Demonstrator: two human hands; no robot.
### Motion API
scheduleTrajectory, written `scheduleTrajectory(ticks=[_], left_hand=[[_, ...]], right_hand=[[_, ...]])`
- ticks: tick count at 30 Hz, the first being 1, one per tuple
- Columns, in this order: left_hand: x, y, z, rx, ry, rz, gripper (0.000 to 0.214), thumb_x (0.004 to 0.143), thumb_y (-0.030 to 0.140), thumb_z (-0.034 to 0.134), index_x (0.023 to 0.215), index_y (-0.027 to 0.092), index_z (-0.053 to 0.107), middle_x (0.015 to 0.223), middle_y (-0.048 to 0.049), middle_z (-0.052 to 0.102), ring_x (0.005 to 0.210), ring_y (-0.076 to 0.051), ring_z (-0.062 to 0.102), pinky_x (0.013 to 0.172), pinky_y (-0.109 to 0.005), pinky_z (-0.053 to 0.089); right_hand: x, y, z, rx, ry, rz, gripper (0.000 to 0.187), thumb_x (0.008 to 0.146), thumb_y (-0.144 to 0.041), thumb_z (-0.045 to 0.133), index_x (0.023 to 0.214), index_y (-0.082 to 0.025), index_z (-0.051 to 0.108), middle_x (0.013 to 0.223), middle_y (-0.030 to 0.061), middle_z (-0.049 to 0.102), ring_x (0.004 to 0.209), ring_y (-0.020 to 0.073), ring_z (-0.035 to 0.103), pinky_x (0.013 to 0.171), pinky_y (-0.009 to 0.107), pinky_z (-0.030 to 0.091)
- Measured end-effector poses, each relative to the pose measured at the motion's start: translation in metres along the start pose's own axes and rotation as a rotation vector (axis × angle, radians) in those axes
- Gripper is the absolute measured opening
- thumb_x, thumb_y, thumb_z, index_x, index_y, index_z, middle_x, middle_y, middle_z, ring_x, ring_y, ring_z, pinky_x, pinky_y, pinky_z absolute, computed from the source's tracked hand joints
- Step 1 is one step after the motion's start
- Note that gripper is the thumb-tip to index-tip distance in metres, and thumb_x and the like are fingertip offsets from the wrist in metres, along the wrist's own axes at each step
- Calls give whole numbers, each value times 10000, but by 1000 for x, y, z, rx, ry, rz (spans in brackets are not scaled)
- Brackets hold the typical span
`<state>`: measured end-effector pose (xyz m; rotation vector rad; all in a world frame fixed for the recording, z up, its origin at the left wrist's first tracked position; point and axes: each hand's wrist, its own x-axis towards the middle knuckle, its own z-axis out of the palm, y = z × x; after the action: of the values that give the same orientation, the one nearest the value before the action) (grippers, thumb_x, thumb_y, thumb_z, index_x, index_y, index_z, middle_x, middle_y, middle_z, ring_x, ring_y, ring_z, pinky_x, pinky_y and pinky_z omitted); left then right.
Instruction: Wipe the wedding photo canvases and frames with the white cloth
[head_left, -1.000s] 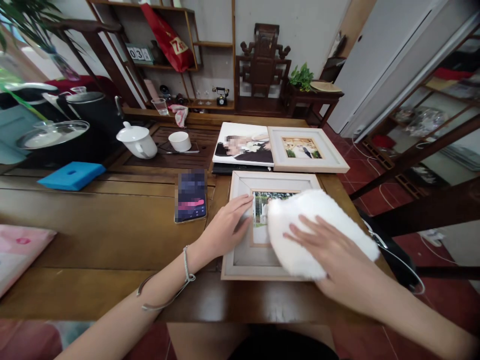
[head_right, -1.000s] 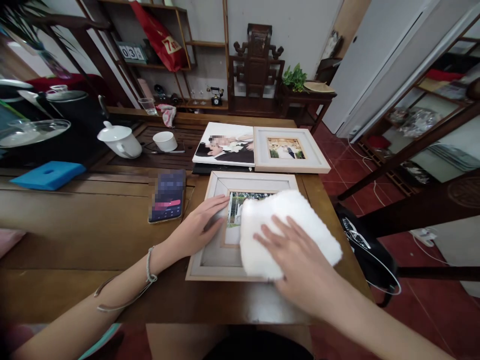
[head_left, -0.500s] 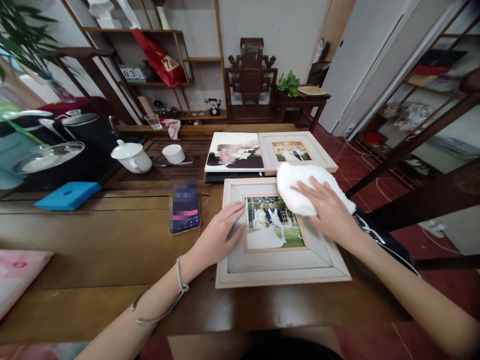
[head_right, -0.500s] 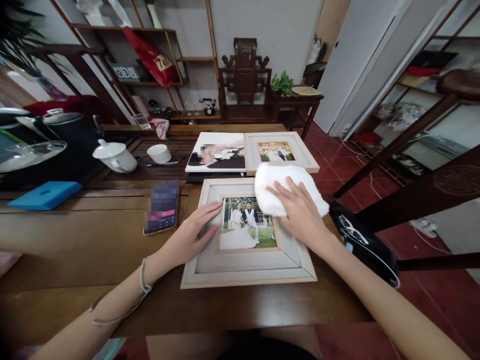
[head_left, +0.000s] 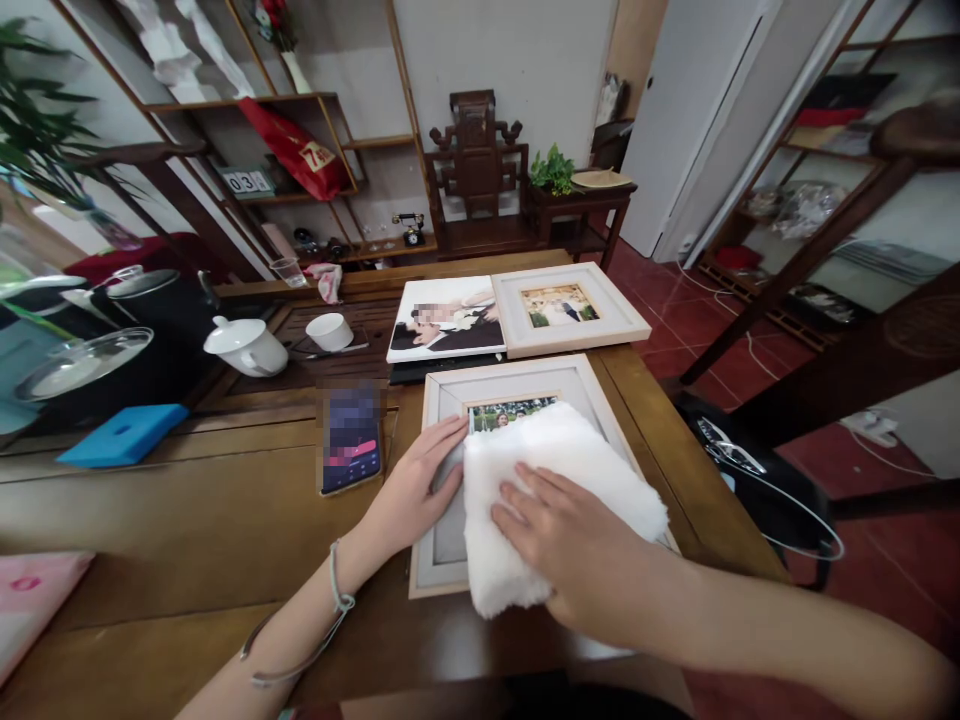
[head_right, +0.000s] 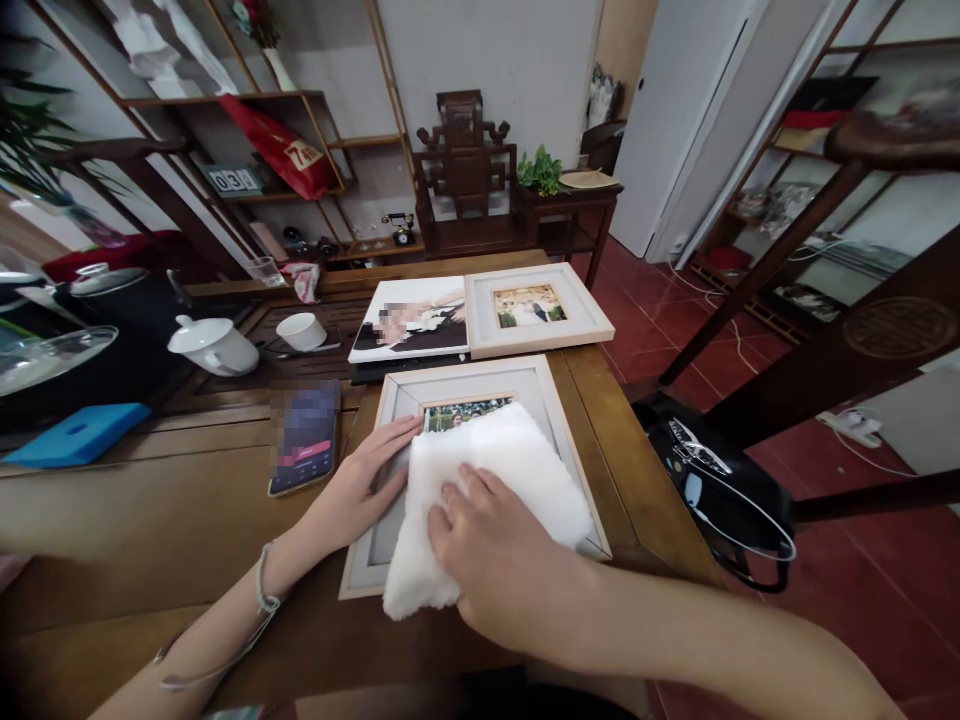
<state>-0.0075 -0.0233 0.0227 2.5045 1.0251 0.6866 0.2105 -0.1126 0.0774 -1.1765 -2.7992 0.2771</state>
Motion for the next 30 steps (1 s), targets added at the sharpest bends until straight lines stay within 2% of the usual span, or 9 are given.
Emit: scheduleTrajectory(ticks=[3,7,11,14,17,20,22,25,30], left_hand=[[1,0,0,-1,0,5,411,966,235,475,1374,191,501,1443,-136,519,1374,-271,455,1140,-533,393],[2,1,-1,-26,-7,-12,418,974,268,479,1384,196,498,1450,-131,514,1380,-273,444,1149,-529,382],[1,1,-1,-55,-2,-21,415,972,278,479,1379,201,514,1453,-121,513,1383,-270,441,1154,-511,380],[1,0,1,-64,7,-17,425,967,278,490,1383,199,513,1454,-119,512,1386,-272,436,1159,-508,373],[0,-2,2,-63,18,-8,428,963,268,496,1386,200,508,1455,-121,511,1382,-274,441,1156,-514,375],[-1,-4,4,-53,27,10,428,956,237,492,1381,193,510,1445,-129,518,1376,-280,447,1150,-523,380],[-1,-6,4,-49,21,23,433,948,198,477,1379,183,509,1444,-136,517,1378,-278,444,1150,-518,381],[-1,-5,4,-48,9,32,427,942,170,463,1365,175,520,1440,-141,517,1374,-278,448,1146,-508,390],[1,-2,2,-44,24,16,430,956,239,502,1383,193,505,1440,-134,521,1366,-284,459,1136,-519,400]], right_hand=[[5,19,-1,9,29,104,559,689,-114,620,1247,-96,625,1354,190,593,1336,378,451,1092,525,375],[16,76,-4,-79,132,283,719,658,8,547,1354,-172,565,1466,83,505,1428,343,311,1165,558,246],[18,111,-3,-142,227,332,746,670,8,523,1389,-187,534,1490,54,478,1448,322,273,1178,560,216],[16,101,-1,-163,193,305,709,653,-6,548,1355,-108,557,1465,118,502,1433,356,294,1181,562,208],[11,68,-1,-163,107,251,637,656,-32,588,1292,-9,580,1374,231,561,1362,384,409,1149,533,293],[2,36,-4,-96,13,43,588,665,-95,653,1244,-6,605,1282,258,615,1264,379,518,1095,504,380],[-3,26,-5,-33,-24,-106,575,661,-109,686,1223,-16,614,1269,254,624,1244,364,539,1093,486,389],[-3,37,-3,6,5,-168,524,720,-59,650,1242,-58,603,1312,211,614,1318,333,480,1130,494,342],[4,88,-2,-150,138,26,564,798,95,430,1283,-141,595,1431,125,539,1437,308,303,1148,578,275]])
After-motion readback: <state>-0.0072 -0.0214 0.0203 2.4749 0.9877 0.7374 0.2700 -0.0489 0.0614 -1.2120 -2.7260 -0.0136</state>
